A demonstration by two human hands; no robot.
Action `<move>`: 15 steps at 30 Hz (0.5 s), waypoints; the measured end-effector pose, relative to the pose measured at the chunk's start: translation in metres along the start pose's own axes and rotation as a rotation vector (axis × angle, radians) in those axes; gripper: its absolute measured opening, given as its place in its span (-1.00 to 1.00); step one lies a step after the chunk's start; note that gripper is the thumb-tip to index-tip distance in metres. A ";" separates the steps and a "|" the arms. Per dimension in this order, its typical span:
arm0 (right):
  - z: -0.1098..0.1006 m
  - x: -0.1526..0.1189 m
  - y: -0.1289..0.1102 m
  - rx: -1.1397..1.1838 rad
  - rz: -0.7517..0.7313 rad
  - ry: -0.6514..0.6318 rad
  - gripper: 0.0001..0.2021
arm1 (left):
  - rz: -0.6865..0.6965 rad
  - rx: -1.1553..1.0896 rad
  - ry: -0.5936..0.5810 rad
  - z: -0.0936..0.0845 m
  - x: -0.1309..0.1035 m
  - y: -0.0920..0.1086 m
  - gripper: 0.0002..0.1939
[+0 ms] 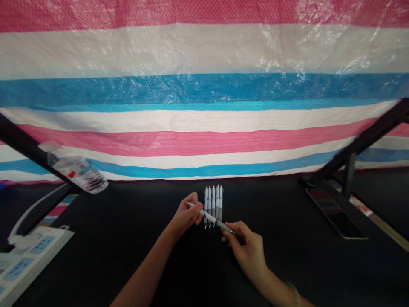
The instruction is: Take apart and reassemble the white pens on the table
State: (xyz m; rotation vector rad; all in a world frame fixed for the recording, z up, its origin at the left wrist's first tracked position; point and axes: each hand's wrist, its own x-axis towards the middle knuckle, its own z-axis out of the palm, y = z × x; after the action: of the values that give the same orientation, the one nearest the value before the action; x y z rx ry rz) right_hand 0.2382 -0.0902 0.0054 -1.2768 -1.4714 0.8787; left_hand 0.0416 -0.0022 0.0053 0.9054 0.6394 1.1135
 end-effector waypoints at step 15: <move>0.001 0.003 -0.004 -0.013 0.061 -0.153 -0.76 | 0.009 -0.008 0.057 0.000 0.001 0.002 -0.58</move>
State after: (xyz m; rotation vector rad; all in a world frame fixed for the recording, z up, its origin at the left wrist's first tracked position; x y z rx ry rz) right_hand 0.2361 -0.0882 0.0099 -1.2931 -1.5658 1.0281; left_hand 0.0409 -0.0012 0.0075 0.8726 0.6774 1.1522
